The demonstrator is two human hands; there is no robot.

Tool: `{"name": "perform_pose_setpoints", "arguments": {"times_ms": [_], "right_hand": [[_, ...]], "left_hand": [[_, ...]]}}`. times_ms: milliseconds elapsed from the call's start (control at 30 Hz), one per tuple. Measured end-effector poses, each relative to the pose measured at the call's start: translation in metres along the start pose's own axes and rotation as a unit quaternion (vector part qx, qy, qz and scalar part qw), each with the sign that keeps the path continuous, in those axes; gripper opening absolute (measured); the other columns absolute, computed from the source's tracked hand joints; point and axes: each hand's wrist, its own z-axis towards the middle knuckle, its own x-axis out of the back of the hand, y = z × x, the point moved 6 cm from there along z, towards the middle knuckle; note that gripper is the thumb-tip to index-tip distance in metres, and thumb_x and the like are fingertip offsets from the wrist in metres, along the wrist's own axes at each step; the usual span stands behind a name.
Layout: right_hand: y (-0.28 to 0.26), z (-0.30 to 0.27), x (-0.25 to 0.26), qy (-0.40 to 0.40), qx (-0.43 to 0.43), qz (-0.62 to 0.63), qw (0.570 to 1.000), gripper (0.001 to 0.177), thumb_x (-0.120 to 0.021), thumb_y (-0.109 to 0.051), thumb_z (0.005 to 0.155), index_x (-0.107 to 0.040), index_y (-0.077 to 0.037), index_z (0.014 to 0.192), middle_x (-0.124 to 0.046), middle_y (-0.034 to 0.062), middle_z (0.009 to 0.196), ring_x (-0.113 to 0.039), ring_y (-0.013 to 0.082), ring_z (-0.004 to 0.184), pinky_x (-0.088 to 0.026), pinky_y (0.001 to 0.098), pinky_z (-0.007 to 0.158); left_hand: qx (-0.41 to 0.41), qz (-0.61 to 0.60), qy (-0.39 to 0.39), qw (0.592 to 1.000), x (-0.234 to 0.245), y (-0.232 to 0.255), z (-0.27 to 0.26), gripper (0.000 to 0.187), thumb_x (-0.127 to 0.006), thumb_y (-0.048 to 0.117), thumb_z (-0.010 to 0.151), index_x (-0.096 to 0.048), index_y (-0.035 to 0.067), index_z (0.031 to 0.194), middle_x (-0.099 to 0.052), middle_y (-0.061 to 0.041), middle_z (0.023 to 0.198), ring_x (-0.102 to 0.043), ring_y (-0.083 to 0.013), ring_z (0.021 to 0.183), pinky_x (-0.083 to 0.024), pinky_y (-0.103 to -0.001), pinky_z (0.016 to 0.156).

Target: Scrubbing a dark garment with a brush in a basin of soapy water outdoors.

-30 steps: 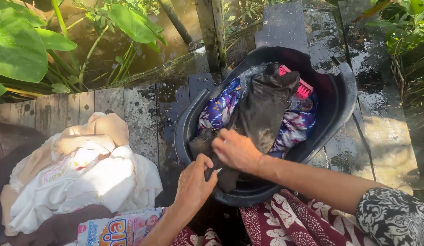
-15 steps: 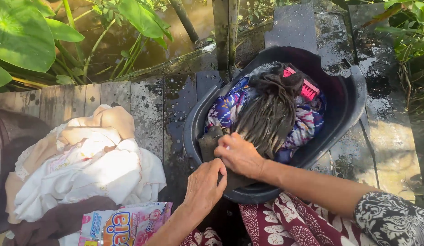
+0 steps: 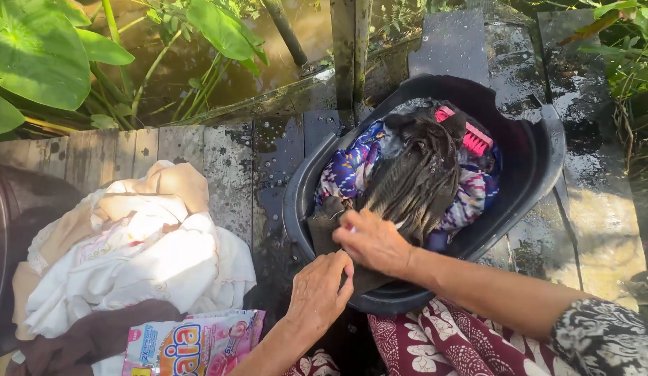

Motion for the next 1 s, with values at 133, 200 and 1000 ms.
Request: {"name": "perform_pose_setpoints", "arguments": {"times_ms": [133, 200, 1000], "right_hand": [[0.155, -0.001, 0.032, -0.015, -0.139, -0.132, 0.981, 0.015, -0.055, -0.023, 0.100, -0.049, -0.016, 0.111, -0.044, 0.0121, 0.110, -0.051, 0.0303, 0.087, -0.058, 0.0420, 0.049], [0.215, -0.001, 0.064, 0.004, -0.223, -0.321, 0.920, 0.015, -0.049, -0.029, 0.106, -0.056, -0.019, 0.116, -0.047, 0.0128, 0.102, -0.055, 0.0320, 0.076, -0.052, 0.0477, 0.035], [0.195, -0.045, 0.086, 0.081, -0.411, 0.022, 0.908, 0.058, -0.081, -0.027, 0.083, -0.052, -0.017, 0.132, -0.067, 0.0123, 0.121, -0.063, 0.0374, 0.107, -0.045, 0.0514, 0.088]], "left_hand": [[-0.017, -0.047, -0.005, 0.999, 0.005, 0.006, -0.006, 0.019, -0.060, -0.001, 0.083, -0.051, 0.015, 0.089, -0.057, 0.002, 0.077, -0.053, -0.0180, 0.062, -0.046, -0.034, 0.055], [0.038, -0.040, -0.014, 0.998, 0.007, -0.003, 0.001, 0.022, -0.069, 0.008, 0.090, -0.051, 0.018, 0.099, -0.060, 0.004, 0.077, -0.055, -0.0164, 0.058, -0.047, -0.035, 0.050], [0.010, 0.032, 0.059, 0.998, 0.018, -0.001, 0.016, 0.020, -0.072, 0.023, 0.091, -0.069, 0.014, 0.109, -0.052, -0.008, 0.104, -0.048, -0.0285, 0.085, -0.047, -0.043, 0.067]]}}
